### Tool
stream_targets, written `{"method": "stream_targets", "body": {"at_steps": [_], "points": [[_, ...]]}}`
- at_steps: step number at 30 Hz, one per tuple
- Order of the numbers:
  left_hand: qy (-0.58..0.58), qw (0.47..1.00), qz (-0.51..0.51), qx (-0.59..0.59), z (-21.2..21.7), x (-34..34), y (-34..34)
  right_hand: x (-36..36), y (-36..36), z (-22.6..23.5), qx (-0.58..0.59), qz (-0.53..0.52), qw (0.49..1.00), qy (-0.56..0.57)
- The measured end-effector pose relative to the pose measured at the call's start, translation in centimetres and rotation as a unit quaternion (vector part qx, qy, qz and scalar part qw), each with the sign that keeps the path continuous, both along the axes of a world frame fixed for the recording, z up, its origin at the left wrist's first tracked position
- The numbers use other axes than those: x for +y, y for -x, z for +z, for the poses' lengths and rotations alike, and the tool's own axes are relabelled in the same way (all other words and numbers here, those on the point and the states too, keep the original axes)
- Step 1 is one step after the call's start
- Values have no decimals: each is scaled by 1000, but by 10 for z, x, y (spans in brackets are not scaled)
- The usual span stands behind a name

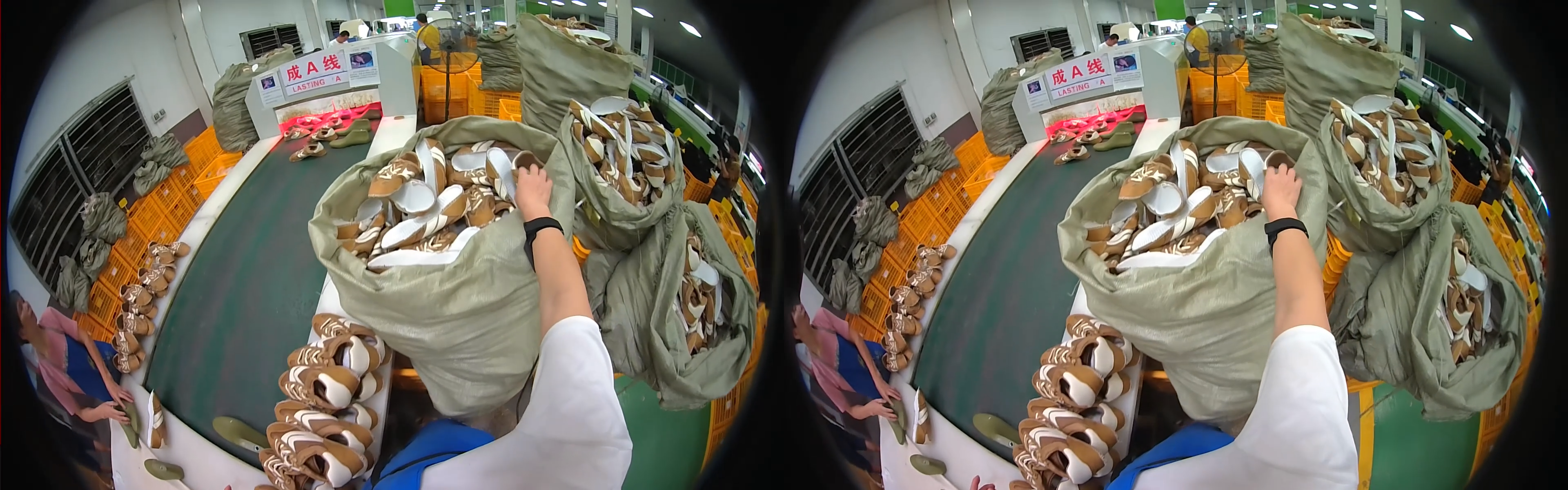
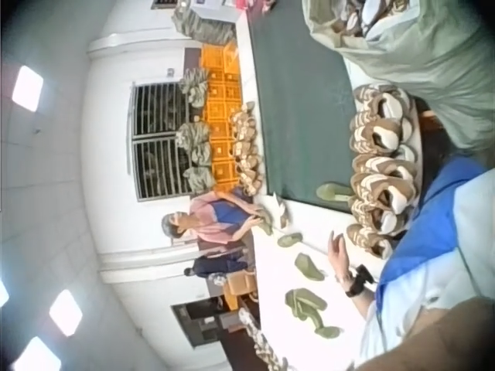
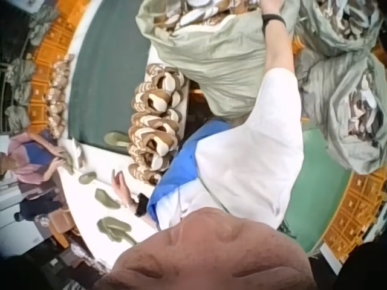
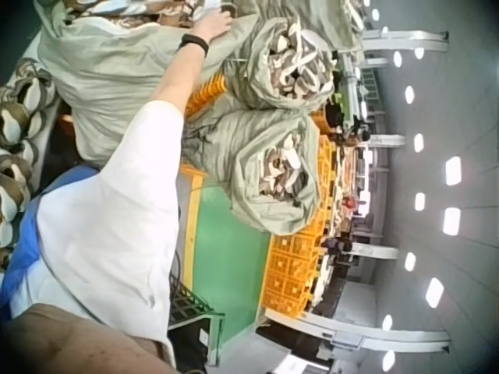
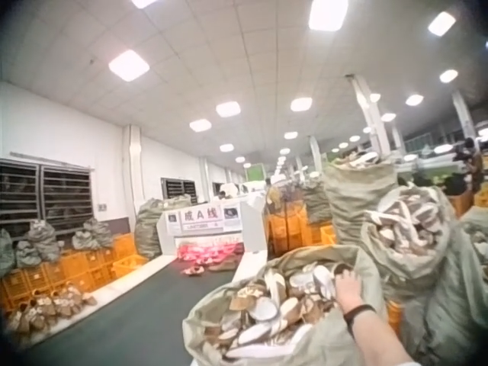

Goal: Sorting shoe components and finished shoes into bags and onto a conveyor belt.

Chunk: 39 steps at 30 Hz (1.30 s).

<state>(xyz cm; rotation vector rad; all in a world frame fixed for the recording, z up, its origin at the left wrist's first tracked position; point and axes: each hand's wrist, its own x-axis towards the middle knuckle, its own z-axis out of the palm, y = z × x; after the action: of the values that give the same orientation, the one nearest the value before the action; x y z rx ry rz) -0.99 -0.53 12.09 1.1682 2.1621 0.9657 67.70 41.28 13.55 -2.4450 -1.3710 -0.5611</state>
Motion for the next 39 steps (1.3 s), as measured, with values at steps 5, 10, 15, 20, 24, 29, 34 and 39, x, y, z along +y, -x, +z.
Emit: {"method": "stream_targets", "body": {"at_steps": [5, 10, 15, 20, 24, 29, 34, 39], "points": [[-23, 1000, 4, 20, 12, 14, -30, 26, -37, -12, -73, -8, 997, -6], [-29, 996, -67, 41, 19, 45, -55, 55, -36, -1, -60, 105, 982, 145], [-39, 992, -115, -18, 49, 82, -96, 34, 95, 88, 77, 462, 876, -113], [-122, 969, -179, -118, 34, 111, -124, -31, 223, 113, 470, 647, 600, 21], [-142, 855, -255, -429, 29, 115, -137, -110, 317, 98, 277, 826, 486, -70], [-231, 747, -279, -558, 18, 91, -125, -186, 387, 54, 59, 929, 340, -133], [-270, 639, -238, -680, -9, 63, -93, -225, 430, 26, 184, 921, 325, -113], [-253, 681, -129, -675, 11, 57, -77, -221, 447, 10, 415, 841, 346, -2]]}}
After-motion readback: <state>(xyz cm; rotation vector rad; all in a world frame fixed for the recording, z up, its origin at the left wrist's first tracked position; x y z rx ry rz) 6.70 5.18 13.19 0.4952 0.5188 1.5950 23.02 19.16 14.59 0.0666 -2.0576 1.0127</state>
